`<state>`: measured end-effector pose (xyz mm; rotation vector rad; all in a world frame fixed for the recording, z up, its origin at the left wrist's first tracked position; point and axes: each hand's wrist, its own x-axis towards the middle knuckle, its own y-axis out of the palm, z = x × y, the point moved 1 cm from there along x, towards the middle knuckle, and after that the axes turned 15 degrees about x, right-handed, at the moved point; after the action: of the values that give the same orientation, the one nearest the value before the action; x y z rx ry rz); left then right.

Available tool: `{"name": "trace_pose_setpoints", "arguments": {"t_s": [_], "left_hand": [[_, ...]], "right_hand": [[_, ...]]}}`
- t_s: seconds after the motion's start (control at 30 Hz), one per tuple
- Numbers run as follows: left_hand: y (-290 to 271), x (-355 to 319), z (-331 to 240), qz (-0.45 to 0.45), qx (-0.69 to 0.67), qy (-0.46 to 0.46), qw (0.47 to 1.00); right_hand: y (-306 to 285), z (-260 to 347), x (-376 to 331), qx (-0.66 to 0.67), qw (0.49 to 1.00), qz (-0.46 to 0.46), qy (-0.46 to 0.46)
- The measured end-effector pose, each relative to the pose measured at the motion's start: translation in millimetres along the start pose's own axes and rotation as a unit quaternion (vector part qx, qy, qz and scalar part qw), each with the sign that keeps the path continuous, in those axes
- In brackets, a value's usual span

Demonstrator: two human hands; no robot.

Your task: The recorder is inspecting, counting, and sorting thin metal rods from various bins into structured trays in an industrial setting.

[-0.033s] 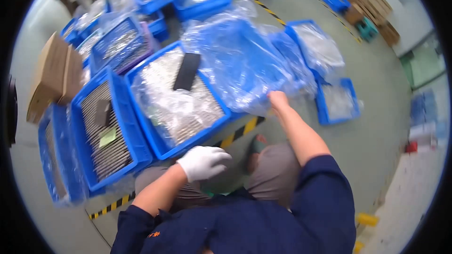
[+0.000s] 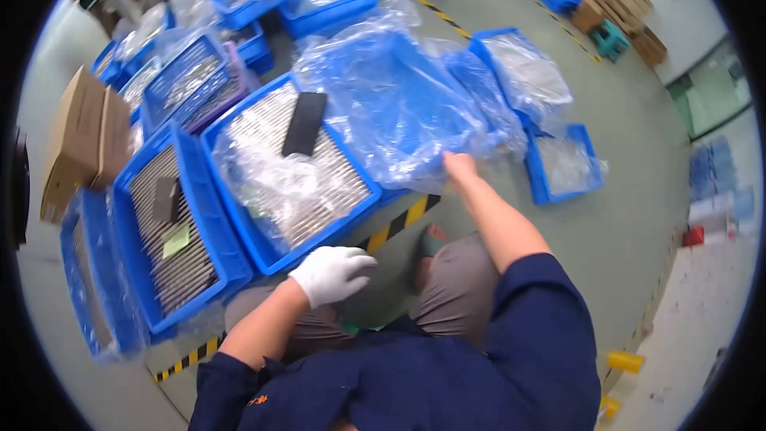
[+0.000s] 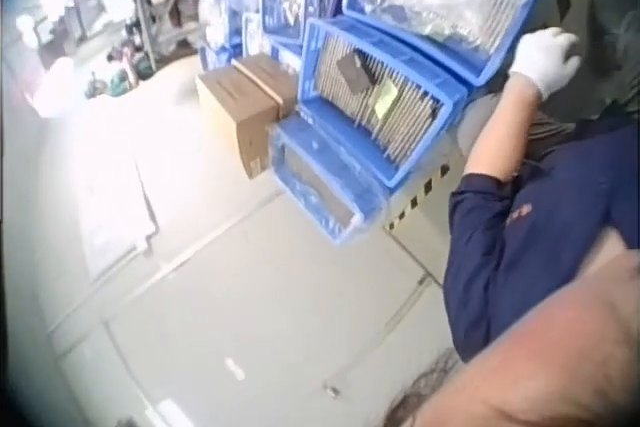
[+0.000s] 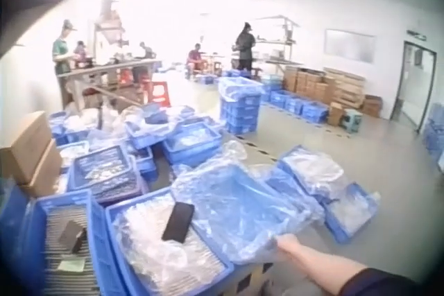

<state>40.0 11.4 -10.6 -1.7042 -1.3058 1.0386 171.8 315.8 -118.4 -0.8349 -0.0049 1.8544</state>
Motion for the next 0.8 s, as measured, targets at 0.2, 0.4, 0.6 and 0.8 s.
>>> {"name": "trace_pose_setpoints", "arguments": {"t_s": [0.2,0.4,0.6,0.8], "left_hand": [[0,17,8,0.013,-0.011,0.004,1.000],[3,17,12,-0.010,-0.017,-0.006,1.000],[3,25,14,-0.001,-0.020,-0.031,0.999],[10,25,19,-0.003,-0.017,-0.035,0.999]], "right_hand": [[20,-8,16,0.102,0.975,0.033,0.194],[37,-1,14,0.188,0.952,0.046,0.235],[40,-6,23,0.235,0.943,0.051,0.229],[13,5,19,0.252,0.923,0.085,0.280]]}}
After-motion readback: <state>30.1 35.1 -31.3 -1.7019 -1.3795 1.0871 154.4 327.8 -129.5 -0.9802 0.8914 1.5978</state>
